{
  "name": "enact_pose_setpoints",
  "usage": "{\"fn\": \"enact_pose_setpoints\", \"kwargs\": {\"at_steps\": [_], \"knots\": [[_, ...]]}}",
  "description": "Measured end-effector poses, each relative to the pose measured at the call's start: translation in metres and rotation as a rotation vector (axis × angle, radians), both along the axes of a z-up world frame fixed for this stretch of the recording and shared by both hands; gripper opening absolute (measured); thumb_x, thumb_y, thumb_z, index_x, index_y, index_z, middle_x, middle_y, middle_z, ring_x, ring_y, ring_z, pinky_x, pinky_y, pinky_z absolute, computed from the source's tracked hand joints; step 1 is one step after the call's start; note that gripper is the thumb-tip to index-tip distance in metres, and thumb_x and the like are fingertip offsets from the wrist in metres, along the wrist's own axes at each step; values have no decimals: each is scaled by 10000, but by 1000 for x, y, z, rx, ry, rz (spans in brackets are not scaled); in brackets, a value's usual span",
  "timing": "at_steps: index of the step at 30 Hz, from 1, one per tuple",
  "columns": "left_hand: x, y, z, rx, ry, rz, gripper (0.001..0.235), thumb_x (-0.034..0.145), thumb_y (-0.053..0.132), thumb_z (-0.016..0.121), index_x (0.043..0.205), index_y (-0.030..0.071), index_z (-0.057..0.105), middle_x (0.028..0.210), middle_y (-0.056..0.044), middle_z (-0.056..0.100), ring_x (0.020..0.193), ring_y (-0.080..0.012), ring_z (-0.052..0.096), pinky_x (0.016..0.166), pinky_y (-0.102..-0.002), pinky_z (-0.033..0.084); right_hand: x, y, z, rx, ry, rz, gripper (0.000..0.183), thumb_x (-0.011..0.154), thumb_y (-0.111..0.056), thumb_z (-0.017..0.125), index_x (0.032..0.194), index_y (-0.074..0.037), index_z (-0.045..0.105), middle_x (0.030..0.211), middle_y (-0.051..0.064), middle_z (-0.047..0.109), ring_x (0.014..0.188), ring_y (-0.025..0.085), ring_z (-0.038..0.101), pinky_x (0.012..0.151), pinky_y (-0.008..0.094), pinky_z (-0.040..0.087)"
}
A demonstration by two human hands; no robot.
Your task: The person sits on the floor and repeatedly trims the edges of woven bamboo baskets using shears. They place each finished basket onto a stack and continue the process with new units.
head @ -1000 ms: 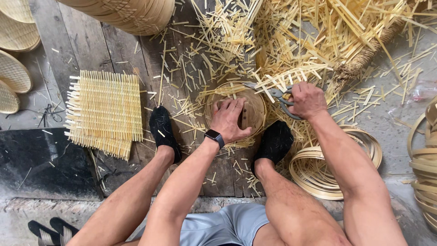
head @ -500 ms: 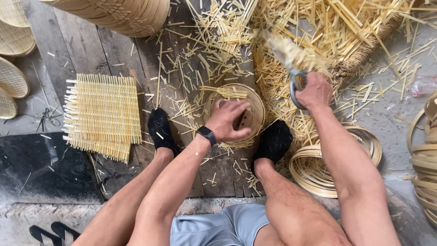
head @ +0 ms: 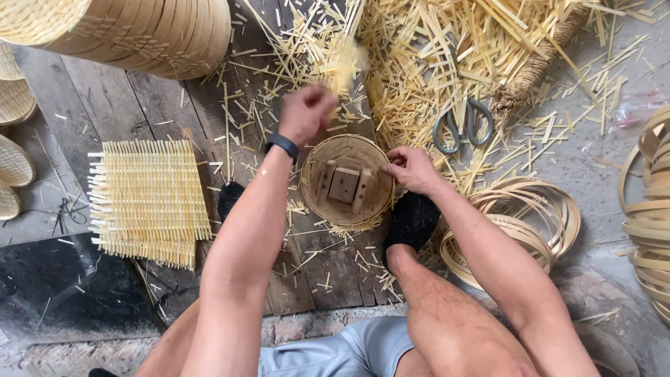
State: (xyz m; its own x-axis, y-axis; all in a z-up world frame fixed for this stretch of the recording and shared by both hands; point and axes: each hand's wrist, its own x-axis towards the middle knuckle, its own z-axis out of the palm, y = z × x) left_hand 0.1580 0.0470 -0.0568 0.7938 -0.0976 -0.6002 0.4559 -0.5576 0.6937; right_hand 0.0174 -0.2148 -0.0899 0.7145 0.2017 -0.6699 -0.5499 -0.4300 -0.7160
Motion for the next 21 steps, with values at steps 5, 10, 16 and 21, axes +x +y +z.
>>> {"fn": "enact_pose_setpoints", "kwargs": {"at_steps": [5,10,16,21], "knots": [[-5,-16,14,375,30,-408,298,972,361,737,1060,80,790,1133,-124,770,1010,-229,722,916,-368,552,-4,-1,-10,65,175,-181,320,836,-183,834,1085,-2,745,923,85,768,780,140,702,702,300,578],[-42,-13,-14,166,117,-259,306,888,355,771,1094,131,799,1075,-107,799,960,-203,749,912,-332,568,-8,-2,-16,228,264,-308,257,827,-117,837,1022,24,750,846,90,758,663,134,696,587,292,589],[-61,-16,-42,236,-47,-107,247,795,355,846,952,164,840,942,-110,679,907,-260,659,865,-368,530,-8,-3,-19,247,232,-316,217,835,-95,832,983,37,743,802,98,747,630,127,689,557,282,579],[-73,-14,-47,252,-166,-101,235,788,368,862,935,184,854,896,-97,564,905,-274,564,832,-391,487,-9,5,-15,128,177,-296,215,841,-102,827,988,37,753,796,102,751,620,127,677,536,285,563]]}}
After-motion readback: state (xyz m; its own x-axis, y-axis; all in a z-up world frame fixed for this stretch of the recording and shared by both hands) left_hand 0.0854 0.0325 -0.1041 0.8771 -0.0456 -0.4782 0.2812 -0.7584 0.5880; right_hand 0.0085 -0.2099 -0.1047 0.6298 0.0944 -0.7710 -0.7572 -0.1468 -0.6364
